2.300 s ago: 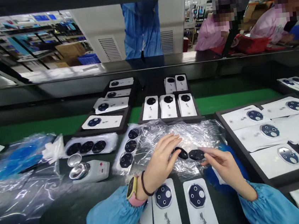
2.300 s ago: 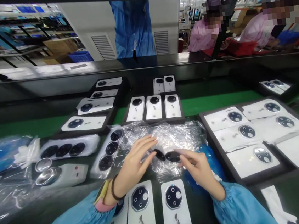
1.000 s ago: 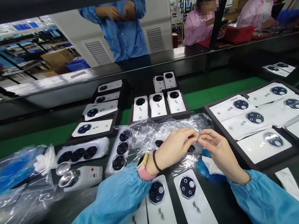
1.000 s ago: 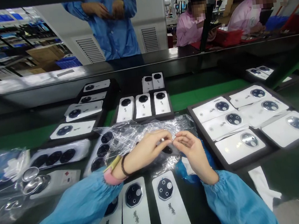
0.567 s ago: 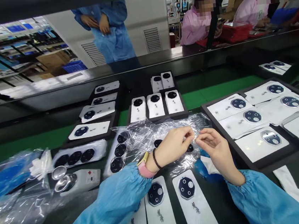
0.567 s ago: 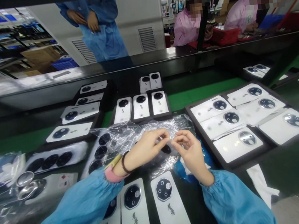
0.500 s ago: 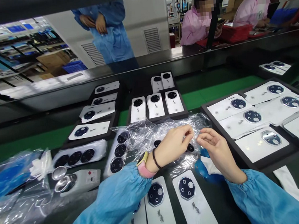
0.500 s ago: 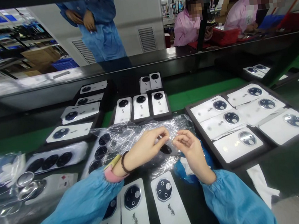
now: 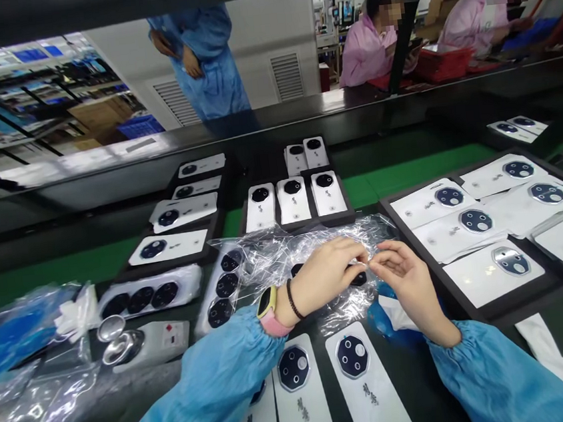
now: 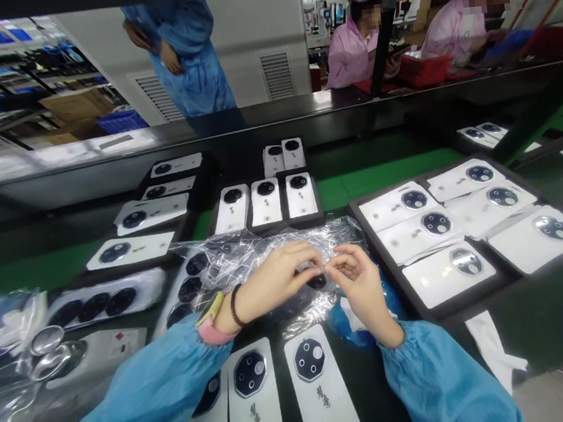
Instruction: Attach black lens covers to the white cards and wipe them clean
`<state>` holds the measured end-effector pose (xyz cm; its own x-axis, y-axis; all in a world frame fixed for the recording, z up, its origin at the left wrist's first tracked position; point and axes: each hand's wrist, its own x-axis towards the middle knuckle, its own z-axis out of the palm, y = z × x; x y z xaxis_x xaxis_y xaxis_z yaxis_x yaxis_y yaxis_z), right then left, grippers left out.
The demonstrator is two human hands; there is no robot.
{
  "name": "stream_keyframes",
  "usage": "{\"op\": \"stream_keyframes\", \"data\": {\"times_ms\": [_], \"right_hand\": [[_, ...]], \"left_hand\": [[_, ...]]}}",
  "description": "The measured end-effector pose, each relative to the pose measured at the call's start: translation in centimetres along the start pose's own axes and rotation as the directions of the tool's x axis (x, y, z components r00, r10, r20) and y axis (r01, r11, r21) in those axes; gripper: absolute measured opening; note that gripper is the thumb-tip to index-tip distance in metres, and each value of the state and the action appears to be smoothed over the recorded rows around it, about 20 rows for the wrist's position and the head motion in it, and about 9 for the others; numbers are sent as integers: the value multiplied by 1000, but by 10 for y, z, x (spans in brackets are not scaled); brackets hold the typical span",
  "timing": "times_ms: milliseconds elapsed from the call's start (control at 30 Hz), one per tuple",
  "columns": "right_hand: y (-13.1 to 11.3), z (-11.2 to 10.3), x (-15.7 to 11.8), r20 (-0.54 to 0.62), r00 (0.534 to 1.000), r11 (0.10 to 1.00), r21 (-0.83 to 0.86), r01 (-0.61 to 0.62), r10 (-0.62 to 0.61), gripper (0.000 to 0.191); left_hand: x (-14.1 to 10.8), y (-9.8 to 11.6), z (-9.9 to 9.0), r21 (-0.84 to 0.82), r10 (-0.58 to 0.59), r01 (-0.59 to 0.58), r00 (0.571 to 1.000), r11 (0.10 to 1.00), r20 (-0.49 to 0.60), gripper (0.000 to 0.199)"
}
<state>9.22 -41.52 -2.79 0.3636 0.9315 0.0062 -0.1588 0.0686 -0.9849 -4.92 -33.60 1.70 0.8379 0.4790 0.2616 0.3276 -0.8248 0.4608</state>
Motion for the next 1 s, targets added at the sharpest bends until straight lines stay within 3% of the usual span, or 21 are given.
{"op": "stream_keyframes", "data": {"times_ms": [300, 633, 1000], "right_hand": [[2, -4, 5, -3, 1000, 1000, 12, -17, 17, 40], [-7, -6, 4, 120, 993, 998, -70, 1, 7, 27], [-4, -2, 6, 234, 972, 955, -295, 45, 27, 10]], "left_hand": [[-16, -8, 11, 223, 135, -95, 975, 970, -174, 17], [-26, -4, 14, 428, 263, -149, 939, 892, -222, 31], [-40, -2, 28, 476, 394, -238, 882, 847, -260, 30]]}}
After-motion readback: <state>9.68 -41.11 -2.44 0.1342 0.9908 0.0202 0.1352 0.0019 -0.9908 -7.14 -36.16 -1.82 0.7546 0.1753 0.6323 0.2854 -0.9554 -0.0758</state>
